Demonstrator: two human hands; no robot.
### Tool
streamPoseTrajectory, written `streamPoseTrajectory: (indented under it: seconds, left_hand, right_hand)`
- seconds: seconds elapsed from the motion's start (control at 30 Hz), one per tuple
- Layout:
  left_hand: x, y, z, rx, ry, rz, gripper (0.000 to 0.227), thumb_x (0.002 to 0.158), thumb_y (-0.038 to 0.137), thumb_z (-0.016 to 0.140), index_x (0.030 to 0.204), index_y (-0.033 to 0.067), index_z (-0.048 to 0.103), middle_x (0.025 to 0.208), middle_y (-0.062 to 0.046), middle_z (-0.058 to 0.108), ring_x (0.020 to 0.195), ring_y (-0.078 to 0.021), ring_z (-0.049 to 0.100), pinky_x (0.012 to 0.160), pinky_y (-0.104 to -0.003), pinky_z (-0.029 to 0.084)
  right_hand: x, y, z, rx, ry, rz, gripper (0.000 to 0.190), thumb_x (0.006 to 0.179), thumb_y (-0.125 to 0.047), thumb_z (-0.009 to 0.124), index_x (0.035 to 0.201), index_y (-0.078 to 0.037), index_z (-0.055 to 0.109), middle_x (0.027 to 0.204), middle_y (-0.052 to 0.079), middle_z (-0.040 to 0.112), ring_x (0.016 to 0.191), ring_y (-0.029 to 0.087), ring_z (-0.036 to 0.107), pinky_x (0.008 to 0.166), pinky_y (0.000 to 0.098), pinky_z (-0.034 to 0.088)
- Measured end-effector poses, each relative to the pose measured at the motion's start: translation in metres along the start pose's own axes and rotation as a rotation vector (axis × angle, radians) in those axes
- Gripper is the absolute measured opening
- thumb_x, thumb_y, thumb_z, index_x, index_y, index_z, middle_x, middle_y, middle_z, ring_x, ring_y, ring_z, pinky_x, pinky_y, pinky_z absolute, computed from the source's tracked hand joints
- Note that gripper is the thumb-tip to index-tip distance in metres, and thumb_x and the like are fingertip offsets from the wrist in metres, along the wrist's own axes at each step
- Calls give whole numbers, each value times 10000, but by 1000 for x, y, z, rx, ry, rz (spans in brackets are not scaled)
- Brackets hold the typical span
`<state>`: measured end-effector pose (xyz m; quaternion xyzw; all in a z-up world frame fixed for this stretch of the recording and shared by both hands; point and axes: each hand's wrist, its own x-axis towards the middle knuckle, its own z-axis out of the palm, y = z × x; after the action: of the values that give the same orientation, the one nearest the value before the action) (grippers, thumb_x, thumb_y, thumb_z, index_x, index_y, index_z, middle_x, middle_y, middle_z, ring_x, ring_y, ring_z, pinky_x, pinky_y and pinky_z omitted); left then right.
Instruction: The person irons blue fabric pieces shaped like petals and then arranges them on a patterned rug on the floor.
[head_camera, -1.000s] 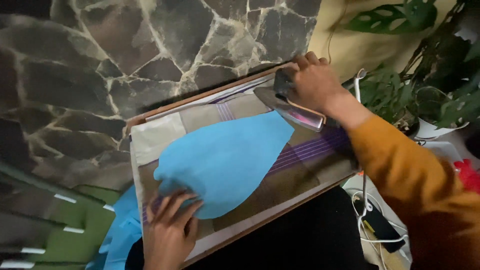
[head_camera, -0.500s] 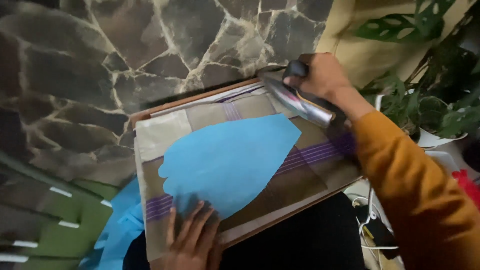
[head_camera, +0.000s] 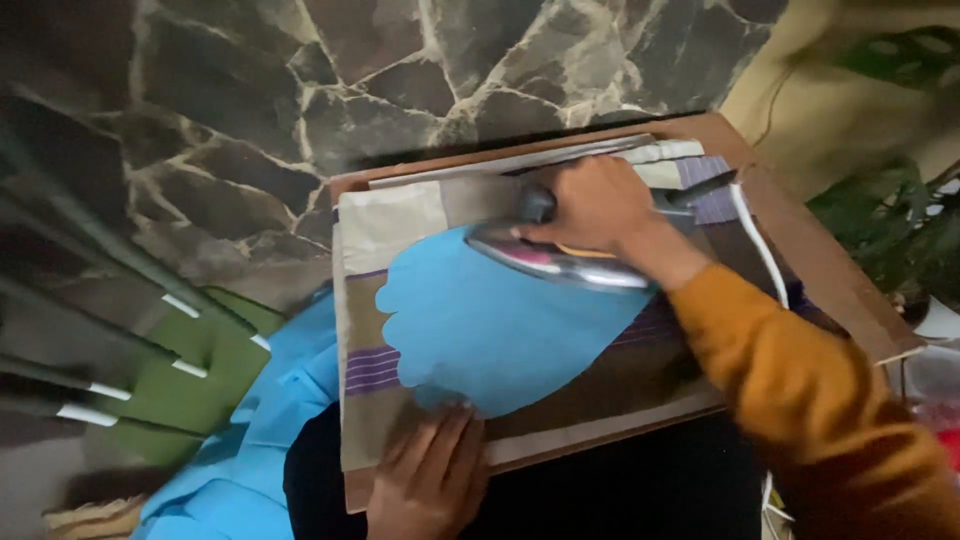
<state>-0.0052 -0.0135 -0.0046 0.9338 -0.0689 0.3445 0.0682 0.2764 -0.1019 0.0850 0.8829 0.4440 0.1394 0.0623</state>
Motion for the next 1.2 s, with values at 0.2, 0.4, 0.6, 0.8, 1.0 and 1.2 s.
streamPoseTrajectory:
  seconds: [0.2, 0.4, 0.6, 0.8, 1.0, 1.2]
  left_hand:
    - [-5, 2, -3, -36, -6, -41, 287, 692, 136, 634, 950, 14, 619, 1019, -114, 593, 904, -241, 569, 726, -332, 483]
    - [-5, 1, -4, -14, 51, -7, 273, 689, 127, 626, 940, 20, 613, 1007, -118, 601, 872, -229, 572, 713, -313, 478]
    - [-9, -1, -1, -49, 82, 12, 227, 709, 147, 639, 902, 31, 613, 996, -120, 598, 887, -241, 572, 730, -320, 475]
    - [-5, 0, -10, -60, 112, 38, 225, 712, 127, 629, 904, 10, 614, 988, -129, 597, 855, -241, 567, 756, -324, 468]
    - [-6, 5, -21, -96, 157, -77, 216, 668, 87, 632, 876, 31, 617, 948, -80, 610, 857, -211, 586, 733, -317, 464]
    - [-18, -4, -24, 65, 273, -382, 168, 709, 122, 615, 869, 77, 644, 942, -41, 606, 857, -201, 558, 789, -349, 420]
  right_hand:
    - [23, -14, -9, 123, -43, 39, 561, 699, -629, 613, 764, -74, 654, 641, 103, 612, 551, 281, 573, 560, 376, 460]
    - [-34, -39, -42, 250, -218, -35, 497, 717, -578, 609, 752, -83, 644, 651, 93, 611, 510, 222, 553, 548, 338, 449]
    - [-52, -76, -56, 219, -193, -37, 493, 691, -541, 663, 797, -62, 614, 613, 101, 637, 528, 275, 590, 576, 364, 462]
    - [5, -120, -41, 219, -125, -69, 538, 725, -592, 618, 806, -60, 629, 655, 111, 621, 564, 278, 588, 580, 403, 478]
    - [28, -131, -30, 232, 35, -108, 527, 695, -558, 662, 799, -42, 636, 748, 111, 633, 608, 279, 599, 613, 408, 487]
    - [-22, -106, -45, 292, -141, -195, 484, 724, -513, 674, 773, -35, 610, 603, 85, 612, 478, 212, 572, 526, 342, 484]
